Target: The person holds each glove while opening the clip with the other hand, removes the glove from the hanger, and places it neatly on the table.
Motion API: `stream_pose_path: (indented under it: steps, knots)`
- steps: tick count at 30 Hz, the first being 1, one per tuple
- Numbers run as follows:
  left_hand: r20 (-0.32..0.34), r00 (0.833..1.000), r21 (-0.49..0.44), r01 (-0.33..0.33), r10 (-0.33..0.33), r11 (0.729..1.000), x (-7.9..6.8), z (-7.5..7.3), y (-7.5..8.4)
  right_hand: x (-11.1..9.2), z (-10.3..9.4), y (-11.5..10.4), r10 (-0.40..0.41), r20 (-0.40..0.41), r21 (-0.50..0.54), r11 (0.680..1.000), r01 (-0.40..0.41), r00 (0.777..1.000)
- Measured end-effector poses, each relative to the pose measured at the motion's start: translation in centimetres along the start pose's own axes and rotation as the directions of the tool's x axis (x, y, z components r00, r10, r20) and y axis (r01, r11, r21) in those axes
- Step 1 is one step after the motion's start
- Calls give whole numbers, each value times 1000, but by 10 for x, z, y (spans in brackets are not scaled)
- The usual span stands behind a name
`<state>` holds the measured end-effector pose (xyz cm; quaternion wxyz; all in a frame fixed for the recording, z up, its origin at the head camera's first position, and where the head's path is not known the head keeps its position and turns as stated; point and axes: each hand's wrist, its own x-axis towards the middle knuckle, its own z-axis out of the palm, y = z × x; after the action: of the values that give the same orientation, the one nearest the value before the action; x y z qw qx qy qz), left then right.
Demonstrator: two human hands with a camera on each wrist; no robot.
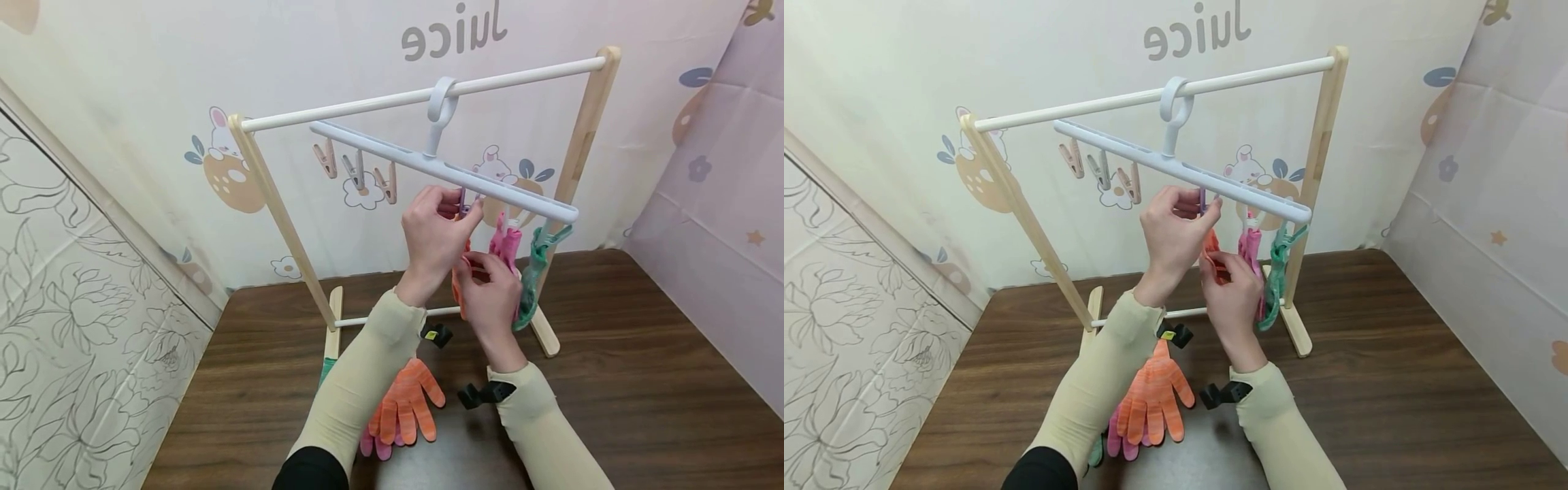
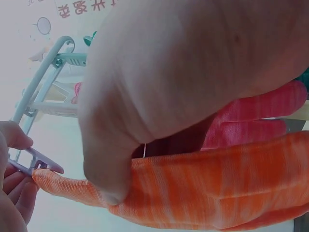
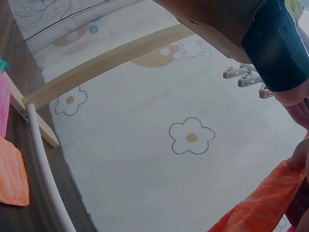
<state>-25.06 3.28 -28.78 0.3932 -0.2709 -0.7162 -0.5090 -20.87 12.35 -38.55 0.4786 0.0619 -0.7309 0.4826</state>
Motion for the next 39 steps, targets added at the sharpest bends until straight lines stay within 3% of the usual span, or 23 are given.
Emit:
stream_pose_path:
  steps: [8,18,24,29,33,39]
  knots:
    - [0,1000,-4,-2,2,1000,1,1,2,-2,-7,0,58,39,-41,998,-57,998]
    - [-12,1000,7,-19,19,1000,2,2,2,-7,-14,6,135,98,-8,991,-135,986]
    - [-16,1000,21,-24,25,999,2,1,2,-11,-19,7,229,155,52,970,-239,961]
    - [-6,1000,28,-14,14,1000,3,0,2,-14,-23,8,362,242,107,912,-395,900]
    - [-2,1000,22,-11,11,1000,2,0,3,-16,-29,8,451,316,147,846,-513,835]
    - [7,1000,23,-18,18,1000,1,-1,4,-20,-38,7,536,416,127,766,-631,735]
